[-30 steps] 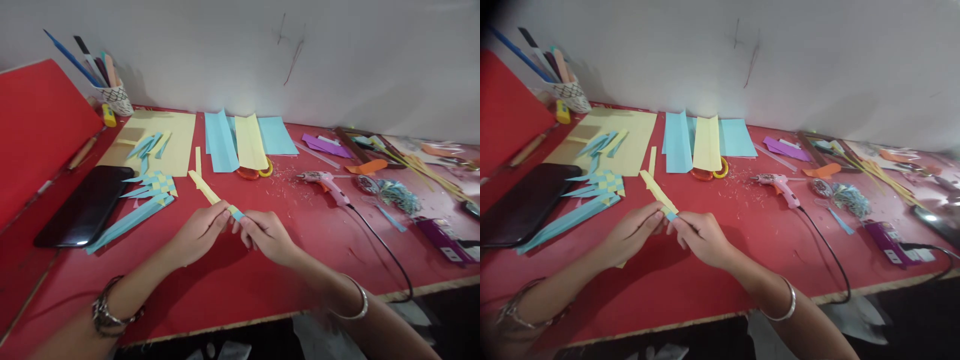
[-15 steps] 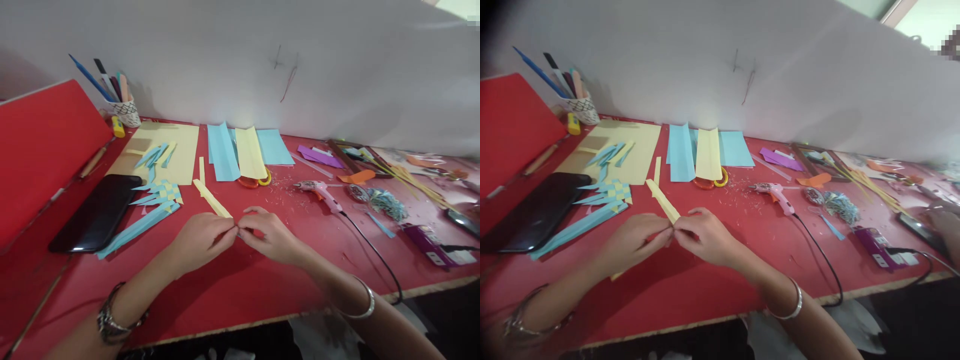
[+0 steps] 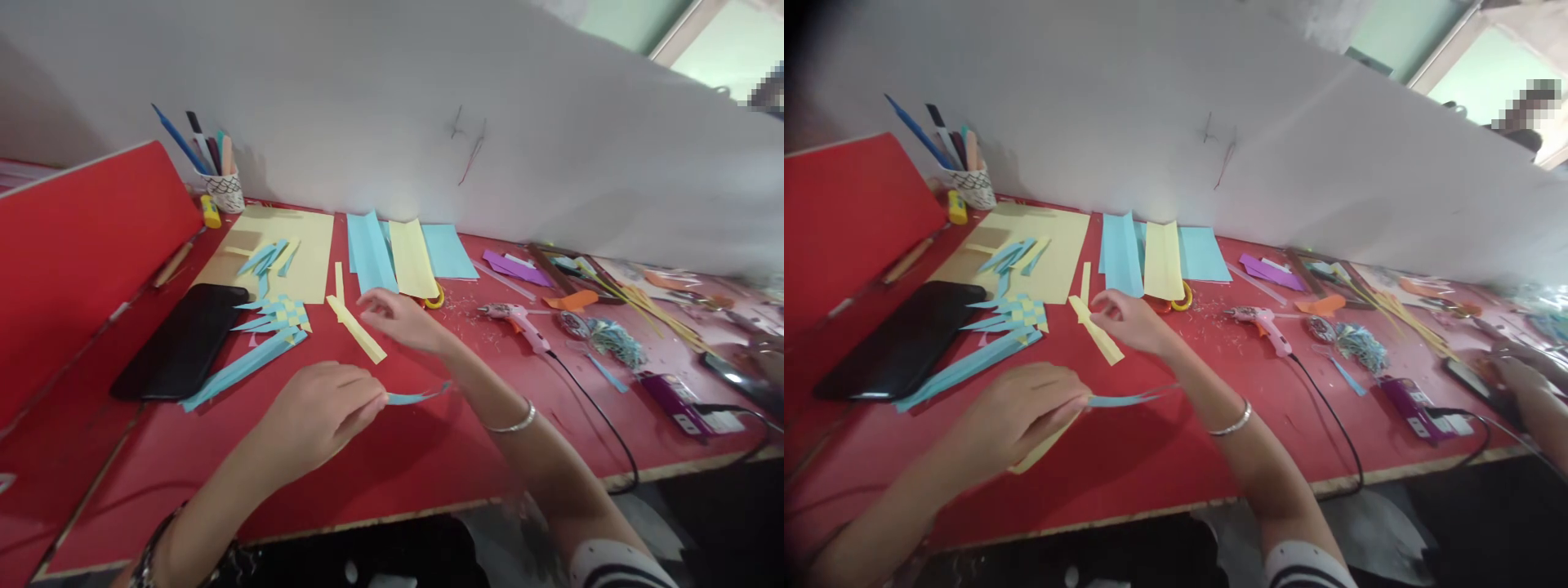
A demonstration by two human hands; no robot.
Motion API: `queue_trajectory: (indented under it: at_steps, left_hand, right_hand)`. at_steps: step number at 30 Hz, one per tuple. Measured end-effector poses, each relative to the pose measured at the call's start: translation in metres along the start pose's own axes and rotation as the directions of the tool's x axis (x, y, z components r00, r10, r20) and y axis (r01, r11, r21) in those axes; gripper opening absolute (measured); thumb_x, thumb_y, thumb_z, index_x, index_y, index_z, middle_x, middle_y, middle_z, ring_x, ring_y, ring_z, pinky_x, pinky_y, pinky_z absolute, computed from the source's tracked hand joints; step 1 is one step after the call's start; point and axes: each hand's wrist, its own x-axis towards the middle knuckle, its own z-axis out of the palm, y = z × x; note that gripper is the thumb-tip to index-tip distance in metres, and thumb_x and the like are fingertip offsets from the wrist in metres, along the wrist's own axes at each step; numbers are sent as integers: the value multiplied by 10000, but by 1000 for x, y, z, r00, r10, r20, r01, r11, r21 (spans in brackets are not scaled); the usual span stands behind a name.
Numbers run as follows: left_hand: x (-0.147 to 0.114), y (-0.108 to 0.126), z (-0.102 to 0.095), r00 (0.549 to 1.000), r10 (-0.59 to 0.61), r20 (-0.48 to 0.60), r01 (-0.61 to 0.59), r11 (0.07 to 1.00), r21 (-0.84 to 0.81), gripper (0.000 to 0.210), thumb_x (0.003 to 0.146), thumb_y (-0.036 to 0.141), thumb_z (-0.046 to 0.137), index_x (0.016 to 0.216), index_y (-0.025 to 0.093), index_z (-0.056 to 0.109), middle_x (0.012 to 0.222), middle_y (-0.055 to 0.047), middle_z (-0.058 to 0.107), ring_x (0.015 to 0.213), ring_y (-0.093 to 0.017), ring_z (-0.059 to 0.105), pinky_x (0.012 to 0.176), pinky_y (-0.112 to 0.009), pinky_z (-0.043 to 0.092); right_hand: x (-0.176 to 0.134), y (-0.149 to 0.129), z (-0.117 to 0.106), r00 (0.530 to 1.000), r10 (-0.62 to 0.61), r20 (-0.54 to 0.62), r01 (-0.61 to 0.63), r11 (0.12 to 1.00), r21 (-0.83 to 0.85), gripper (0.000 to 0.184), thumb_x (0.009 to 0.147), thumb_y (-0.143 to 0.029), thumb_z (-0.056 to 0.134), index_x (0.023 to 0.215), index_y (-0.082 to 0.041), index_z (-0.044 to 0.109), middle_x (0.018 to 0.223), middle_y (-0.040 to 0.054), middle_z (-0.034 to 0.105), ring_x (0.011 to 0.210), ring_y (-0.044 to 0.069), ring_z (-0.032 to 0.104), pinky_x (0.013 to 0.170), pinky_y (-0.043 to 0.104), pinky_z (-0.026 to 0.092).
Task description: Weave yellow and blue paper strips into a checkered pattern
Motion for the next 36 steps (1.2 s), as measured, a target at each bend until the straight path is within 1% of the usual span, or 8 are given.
queue_trajectory:
  at_steps: [4, 7, 11, 17, 20, 26, 32, 36]
  left_hand:
    - [-8, -6, 0, 975, -216, -43, 206, 964, -167, 322, 878, 236, 352, 635, 169, 553, 637, 4, 546, 590, -111, 503, 574, -207, 384]
    - [-13, -10, -1, 941, -332, -64, 308, 920, -243, 285, 858, 286, 402, 708, 185, 622, 680, 3, 568, 619, -113, 531, 580, -196, 400]
    - [-15, -14, -3, 887, -457, -66, 423, 861, -282, 254, 816, 347, 457, 779, 203, 663, 690, -4, 615, 614, -131, 547, 532, -202, 399]
    - [-16, -20, -8, 798, -602, -28, 549, 746, -376, 227, 753, 404, 524, 740, 212, 644, 682, 10, 639, 602, -136, 545, 547, -202, 423]
    - [-16, -23, -11, 770, -638, 3, 580, 699, -418, 244, 730, 430, 531, 722, 209, 634, 688, 6, 634, 631, -145, 565, 531, -195, 430]
    - [-16, -29, -15, 746, -659, -91, 557, 694, -456, 218, 691, 412, 566, 733, 207, 626, 696, 0, 623, 646, -149, 562, 550, -204, 439]
    - [0, -35, -22, 758, -643, -112, 505, 687, -522, 166, 656, 367, 595, 690, 205, 610, 637, 12, 586, 592, -129, 524, 517, -196, 412]
    - [16, -48, -20, 709, -702, -63, 465, 533, -706, 164, 603, 339, 652, 665, 196, 601, 557, 39, 520, 517, -94, 474, 482, -183, 397]
  right_hand:
    - [26, 5, 28, 983, 149, -110, -176, 936, -306, 422, 747, -373, 561, 1092, -140, 487, 918, 61, 594, 773, 165, 546, 621, 270, 400]
    - [37, 7, 40, 977, 170, -127, -203, 919, -338, 337, 747, -241, 559, 1062, -139, 498, 871, 43, 608, 759, 152, 549, 583, 240, 383]
    - [39, 9, 40, 976, 182, -123, -214, 914, -345, 211, 758, -148, 512, 967, -160, 540, 750, 0, 615, 697, 120, 558, 574, 214, 389]
    - [30, 11, 35, 964, 173, -201, -244, 878, -413, 303, 772, -319, 553, 1015, -139, 537, 1023, 108, 575, 866, 205, 562, 676, 298, 427]
    - [26, 4, 39, 967, 159, -200, -230, 880, -415, 306, 764, -375, 564, 956, -137, 557, 1070, 127, 540, 949, 241, 533, 728, 333, 428]
    - [27, -3, 43, 976, 165, -143, -200, 941, -273, 58, 750, -210, 560, 733, -162, 532, 951, 94, 552, 981, 244, 493, 729, 336, 413]
    - [23, 12, 22, 978, 193, -73, -186, 978, 94, 210, 764, -268, 510, 583, -183, 445, 623, 4, 513, 668, 144, 529, 610, 279, 415]
    - [5, 22, -4, 981, 179, -79, -133, 904, 407, 269, 777, -422, 440, 639, -191, 455, 710, 17, 562, 692, 115, 554, 639, 263, 452]
